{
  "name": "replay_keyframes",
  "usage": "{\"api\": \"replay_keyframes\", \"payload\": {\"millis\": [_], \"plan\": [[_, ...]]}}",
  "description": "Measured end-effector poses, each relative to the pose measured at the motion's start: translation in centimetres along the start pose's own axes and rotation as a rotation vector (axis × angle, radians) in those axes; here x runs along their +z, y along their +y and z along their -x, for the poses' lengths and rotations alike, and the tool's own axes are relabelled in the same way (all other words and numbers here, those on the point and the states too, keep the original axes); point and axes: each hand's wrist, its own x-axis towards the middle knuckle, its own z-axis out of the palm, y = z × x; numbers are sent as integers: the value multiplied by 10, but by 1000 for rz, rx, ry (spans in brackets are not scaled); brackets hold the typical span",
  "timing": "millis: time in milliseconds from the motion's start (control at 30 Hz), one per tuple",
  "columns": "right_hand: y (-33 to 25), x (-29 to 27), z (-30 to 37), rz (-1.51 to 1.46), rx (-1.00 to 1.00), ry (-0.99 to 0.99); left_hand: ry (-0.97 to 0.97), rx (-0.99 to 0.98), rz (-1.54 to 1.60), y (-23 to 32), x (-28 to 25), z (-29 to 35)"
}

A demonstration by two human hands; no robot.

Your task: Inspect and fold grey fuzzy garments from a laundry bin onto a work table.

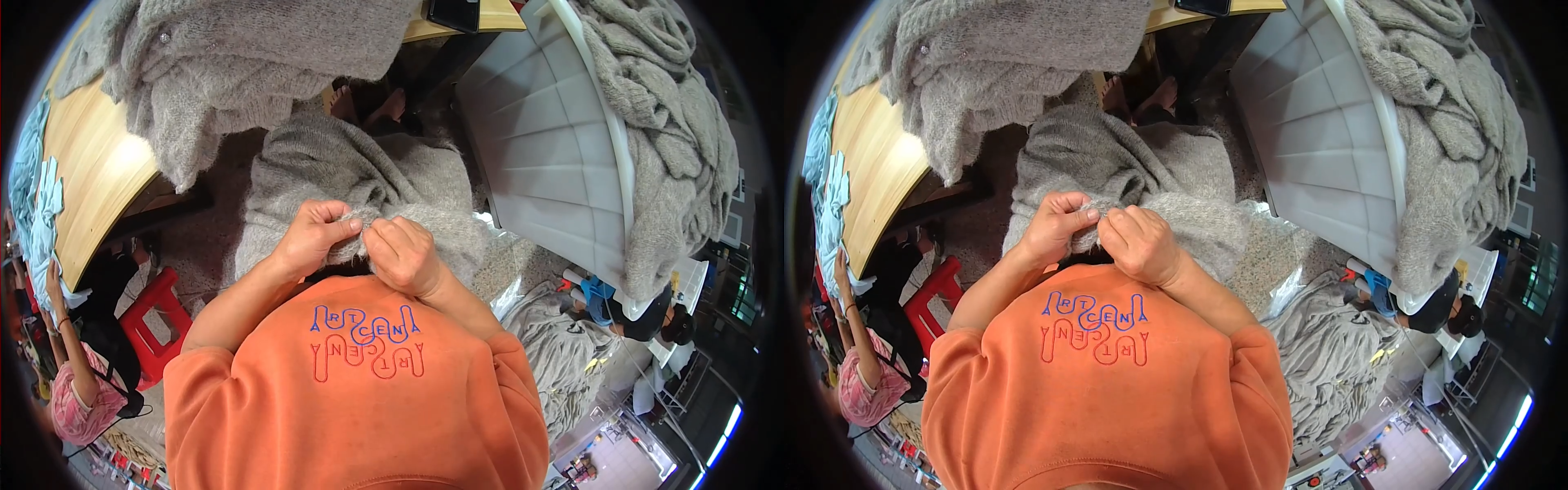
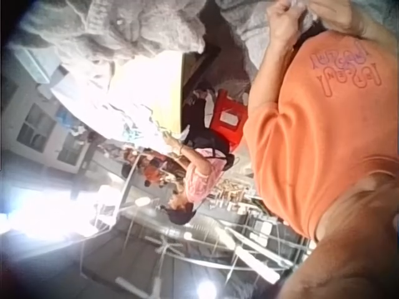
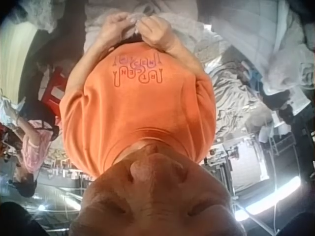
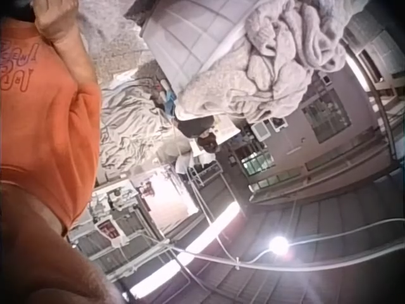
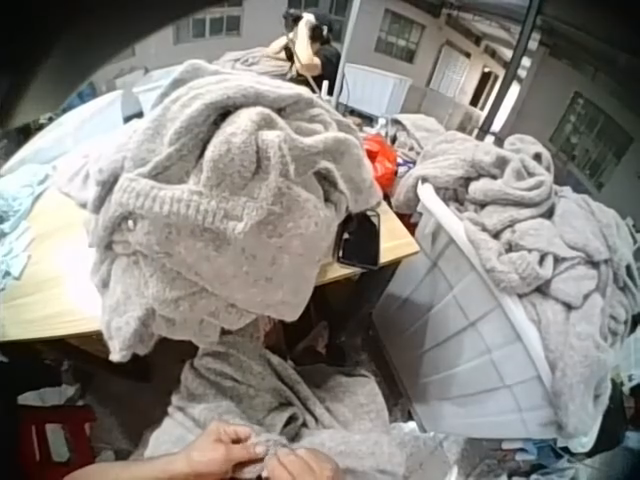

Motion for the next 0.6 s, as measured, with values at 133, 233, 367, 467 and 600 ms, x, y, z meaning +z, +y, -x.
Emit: {"api": "replay_keyframes", "payload": {"millis": [133, 233, 367, 467, 600], "plan": [[1, 8, -1, -184, 181, 104, 56, 88, -139, -2, 4, 4], [2, 10, 1, -408, 359, 40, 112, 104, -224, -8, 1, 5], [10, 11, 9, -696, 518, -168, 155, 144, -342, -9, 0, 8], [10, 13, 7, -760, 779, -187, 183, 230, -402, -12, -1, 4], [20, 23, 5, -846, 757, -267, 207, 317, -578, -9, -7, 0]]}}
